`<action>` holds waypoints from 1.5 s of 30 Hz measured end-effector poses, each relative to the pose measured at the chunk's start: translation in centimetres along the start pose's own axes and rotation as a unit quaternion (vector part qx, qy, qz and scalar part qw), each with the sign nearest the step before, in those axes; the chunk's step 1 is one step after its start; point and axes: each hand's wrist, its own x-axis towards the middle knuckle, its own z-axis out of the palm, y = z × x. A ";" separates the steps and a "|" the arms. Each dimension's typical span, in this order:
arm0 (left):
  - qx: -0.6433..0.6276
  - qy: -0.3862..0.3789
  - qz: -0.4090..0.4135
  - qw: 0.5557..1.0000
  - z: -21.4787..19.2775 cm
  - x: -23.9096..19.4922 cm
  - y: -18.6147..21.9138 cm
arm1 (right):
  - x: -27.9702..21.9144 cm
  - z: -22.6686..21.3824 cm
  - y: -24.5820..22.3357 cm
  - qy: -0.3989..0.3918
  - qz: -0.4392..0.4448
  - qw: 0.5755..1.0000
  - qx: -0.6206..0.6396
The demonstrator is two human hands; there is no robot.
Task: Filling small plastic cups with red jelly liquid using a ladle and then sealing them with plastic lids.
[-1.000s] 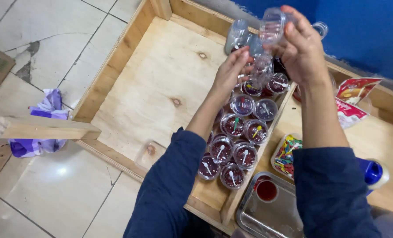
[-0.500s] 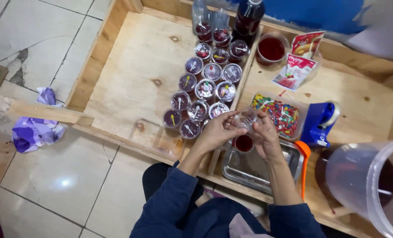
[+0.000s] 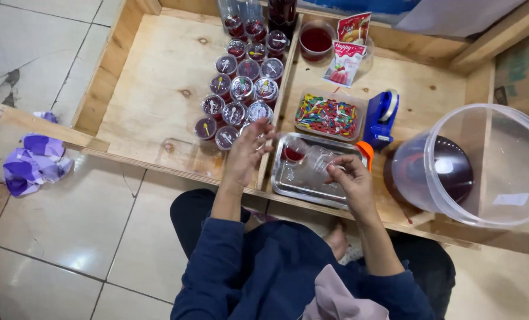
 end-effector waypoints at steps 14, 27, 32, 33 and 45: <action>-0.059 -0.043 0.052 0.996 7.1 -6.4 -6.6 | -6.4 3.3 1.2 0.061 0.011 0.998 -0.022; -0.076 -0.063 0.053 0.994 5.2 -7.1 -5.6 | -7.3 3.8 -1.5 -0.023 -0.049 0.995 -0.085; -0.055 -0.058 0.045 0.996 3.5 -6.7 -6.8 | -7.2 4.4 -0.9 -0.032 -0.049 0.996 -0.074; -0.056 -0.057 0.045 0.996 3.1 -6.6 -7.2 | -7.1 4.5 -0.7 -0.033 -0.049 0.996 -0.074; -0.080 -0.051 0.036 0.995 1.1 -6.9 -6.1 | -6.2 5.5 1.0 -0.005 -0.015 1.000 0.001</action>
